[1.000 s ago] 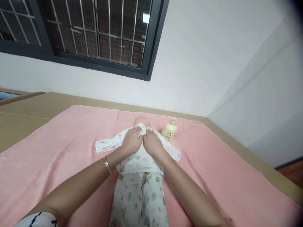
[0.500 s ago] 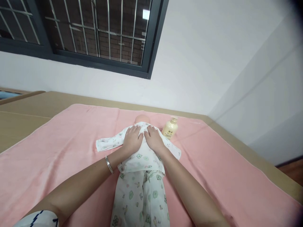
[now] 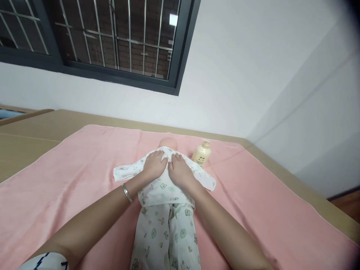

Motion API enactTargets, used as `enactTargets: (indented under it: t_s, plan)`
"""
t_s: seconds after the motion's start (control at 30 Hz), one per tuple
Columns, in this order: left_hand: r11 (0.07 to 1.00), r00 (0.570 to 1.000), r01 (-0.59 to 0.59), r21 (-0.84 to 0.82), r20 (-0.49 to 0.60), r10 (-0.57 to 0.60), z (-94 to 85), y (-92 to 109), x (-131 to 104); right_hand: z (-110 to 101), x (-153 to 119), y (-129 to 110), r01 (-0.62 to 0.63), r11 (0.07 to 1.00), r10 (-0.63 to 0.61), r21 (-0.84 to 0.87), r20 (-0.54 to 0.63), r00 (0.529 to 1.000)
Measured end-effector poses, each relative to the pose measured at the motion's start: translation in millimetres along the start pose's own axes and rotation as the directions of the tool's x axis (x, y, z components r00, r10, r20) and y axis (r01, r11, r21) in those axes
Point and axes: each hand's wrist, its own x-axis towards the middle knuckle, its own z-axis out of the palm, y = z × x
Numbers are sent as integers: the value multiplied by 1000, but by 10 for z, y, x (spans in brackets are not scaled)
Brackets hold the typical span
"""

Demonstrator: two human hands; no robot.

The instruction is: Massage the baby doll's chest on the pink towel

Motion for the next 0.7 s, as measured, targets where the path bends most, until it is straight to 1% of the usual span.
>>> enactTargets:
  t_s: [0.07, 0.13, 0.2, 0.27, 0.3, 0.37, 0.47, 0.53, 0.6, 0.7]
  plan:
    - [1000, 1000, 13, 24, -23, -13, 26, 15, -28, -30, -12, 4, 41, 999, -41, 23, 8, 999]
    - [998, 998, -5, 65, -55, 9, 63, 84, -115, -55, 48, 85, 76, 995, -75, 67, -11, 997]
    - [994, 995, -66, 91, -65, 72, 88, 173, -209, -64, 151, 207, 88, 989, -83, 115, -50, 995]
    - [988, 990, -128, 87, -48, 133, 83, 229, -249, -52, 238, 301, 83, 988, -74, 129, -79, 994]
    - [987, 989, -140, 74, -37, 143, 68, 232, -236, -40, 258, 317, 75, 990, -65, 118, -86, 994]
    - [990, 991, -135, 31, -9, 135, 20, 181, -148, -8, 232, 277, 47, 996, -41, 70, -86, 995]
    - [992, 993, -108, -65, 33, 111, -48, 26, 40, 38, 92, 109, 10, 1000, -10, 2, -58, 998]
    - [990, 994, -93, -107, 48, 98, -56, -39, 106, 56, 27, 34, 15, 1000, -16, -10, -37, 999]
    - [994, 997, -70, -85, 30, 73, -34, -21, 84, 57, 43, 53, 42, 999, -41, 10, -29, 999]
    - [997, 997, -84, 1, -2, 84, -2, 115, -47, 37, 176, 214, 90, 995, -87, 41, -69, 994]
